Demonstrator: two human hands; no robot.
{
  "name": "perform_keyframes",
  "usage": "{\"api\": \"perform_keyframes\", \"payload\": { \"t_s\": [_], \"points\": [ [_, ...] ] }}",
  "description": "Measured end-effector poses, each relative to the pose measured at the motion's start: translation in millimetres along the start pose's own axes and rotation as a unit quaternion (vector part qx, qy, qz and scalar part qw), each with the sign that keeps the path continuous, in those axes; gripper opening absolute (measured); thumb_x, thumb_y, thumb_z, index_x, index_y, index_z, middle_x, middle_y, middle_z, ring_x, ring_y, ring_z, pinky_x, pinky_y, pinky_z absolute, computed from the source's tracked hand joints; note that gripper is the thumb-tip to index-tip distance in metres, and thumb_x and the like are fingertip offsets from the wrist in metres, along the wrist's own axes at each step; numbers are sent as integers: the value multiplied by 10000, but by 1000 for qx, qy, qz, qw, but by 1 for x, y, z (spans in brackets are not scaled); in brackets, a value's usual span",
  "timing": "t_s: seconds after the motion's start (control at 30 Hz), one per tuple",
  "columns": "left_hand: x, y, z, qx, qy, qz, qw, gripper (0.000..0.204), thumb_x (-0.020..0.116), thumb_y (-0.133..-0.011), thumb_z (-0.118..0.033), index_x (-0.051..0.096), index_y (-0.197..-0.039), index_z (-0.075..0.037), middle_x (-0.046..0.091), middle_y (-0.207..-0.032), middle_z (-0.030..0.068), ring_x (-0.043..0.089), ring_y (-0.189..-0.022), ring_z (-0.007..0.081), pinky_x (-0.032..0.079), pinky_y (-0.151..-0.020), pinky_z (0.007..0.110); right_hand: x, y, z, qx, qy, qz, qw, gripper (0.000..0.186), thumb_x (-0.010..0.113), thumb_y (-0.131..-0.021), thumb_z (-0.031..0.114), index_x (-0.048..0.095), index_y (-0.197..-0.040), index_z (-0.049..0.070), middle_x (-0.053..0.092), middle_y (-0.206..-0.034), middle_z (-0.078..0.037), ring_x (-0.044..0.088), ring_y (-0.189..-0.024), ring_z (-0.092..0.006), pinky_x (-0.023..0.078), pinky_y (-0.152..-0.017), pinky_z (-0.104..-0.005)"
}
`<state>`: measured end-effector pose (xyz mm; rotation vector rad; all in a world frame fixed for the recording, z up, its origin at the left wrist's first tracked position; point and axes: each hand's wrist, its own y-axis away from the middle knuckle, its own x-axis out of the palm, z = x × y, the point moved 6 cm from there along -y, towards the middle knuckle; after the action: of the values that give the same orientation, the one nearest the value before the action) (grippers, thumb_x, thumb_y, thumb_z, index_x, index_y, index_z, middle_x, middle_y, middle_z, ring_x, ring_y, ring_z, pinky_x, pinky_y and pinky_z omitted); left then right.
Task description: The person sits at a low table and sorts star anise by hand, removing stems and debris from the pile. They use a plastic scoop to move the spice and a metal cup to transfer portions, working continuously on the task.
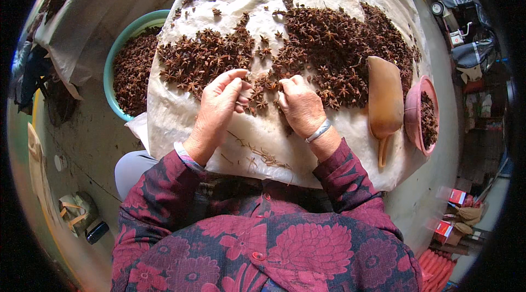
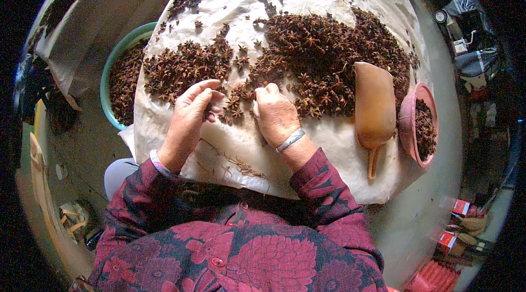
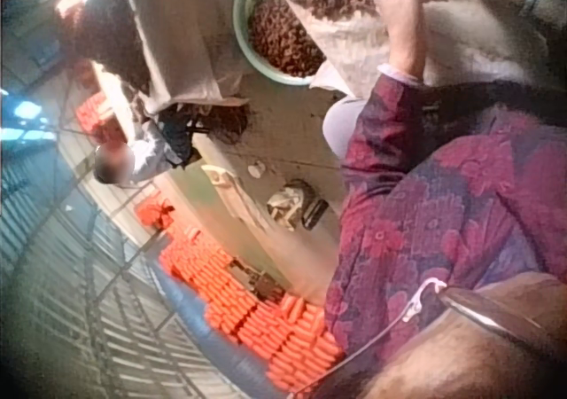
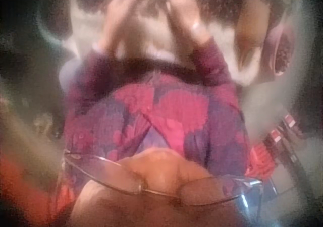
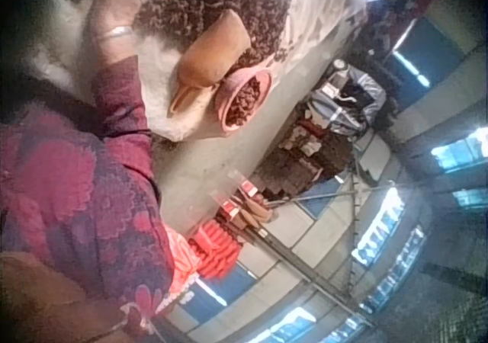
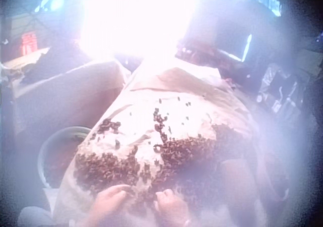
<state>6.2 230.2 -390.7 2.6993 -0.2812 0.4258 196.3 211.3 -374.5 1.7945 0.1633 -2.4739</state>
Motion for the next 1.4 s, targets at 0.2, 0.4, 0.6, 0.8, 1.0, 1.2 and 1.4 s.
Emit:
{"api": "perform_keyframes", "payload": {
  "t_s": [0.2, 0.4, 0.6, 0.8, 1.0, 1.2, 1.4],
  "points": [
    [44, 20, -20, 379, -527, 28, 760, 207, 627, -934, -122, 687, -1128, -84, 683, -1142, 116, 600, -1179, 292, 420, -1039, 487, -23, 41, -41, 122, -537, -15, 835, 204, 574, -1010, 123, 680, -1134, 1, 681, -985, -58, 649, -832, -144, 544, -732, -294],
    [96, 55, 34, 416, -585, 267, 643, 430, 645, -877, -197, 615, -1300, -128, 555, -1426, 100, 458, -1389, 301, 278, -1167, 607, -31, 107, -92, 205, -855, -121, 461, 213, 589, -1017, 195, 629, -1183, 68, 701, -1077, -89, 690, -1043, -236, 637, -746, -399],
    [78, 42, 39, 385, -658, 198, 616, 447, 558, -897, -182, 595, -1331, -82, 508, -1492, 124, 421, -1435, 300, 171, -1205, 616, -58, 78, -147, 190, -256, -269, 909, 265, 626, -928, 46, 660, -1190, 67, 646, -1051, -87, 651, -865, -202, 540, -700, -316],
    [46, 16, 18, 367, -718, 61, 588, 381, 570, -937, -209, 623, -1284, -61, 572, -1424, 137, 494, -1375, 308, 162, -1202, 604, -38, 36, -86, 87, 75, -135, 984, 517, 571, -810, -39, 617, -1289, 151, 545, -1195, -122, 638, -976, -340, 558, -854, -433],
    [46, 11, 6, 405, -676, 26, 615, 326, 636, -906, -160, 658, -1228, -113, 627, -1361, 95, 522, -1352, 280, 229, -1193, 543, -53, 43, -49, -26, -220, -131, 966, 413, 577, -835, -62, 667, -1220, 56, 631, -1148, -133, 662, -1002, -289, 560, -825, -354],
    [70, 37, 16, 432, -624, 154, 632, 429, 600, -832, -151, 637, -1256, -105, 573, -1328, 152, 551, -1198, 312, 412, -1040, 473, -62, 58, -65, 83, -260, -136, 952, 200, 638, -891, -21, 689, -1079, 24, 631, -995, -71, 598, -773, -118, 501, -685, -249],
    [57, 34, 11, 414, -617, 129, 657, 396, 648, -790, -153, 662, -1184, -106, 593, -1167, 111, 577, -1054, 303, 459, -894, 437, -59, 40, -47, 14, -177, -85, 980, 125, 692, -918, 128, 701, -1034, 81, 645, -1014, -103, 679, -826, -259, 549, -705, -352]
  ]
}}
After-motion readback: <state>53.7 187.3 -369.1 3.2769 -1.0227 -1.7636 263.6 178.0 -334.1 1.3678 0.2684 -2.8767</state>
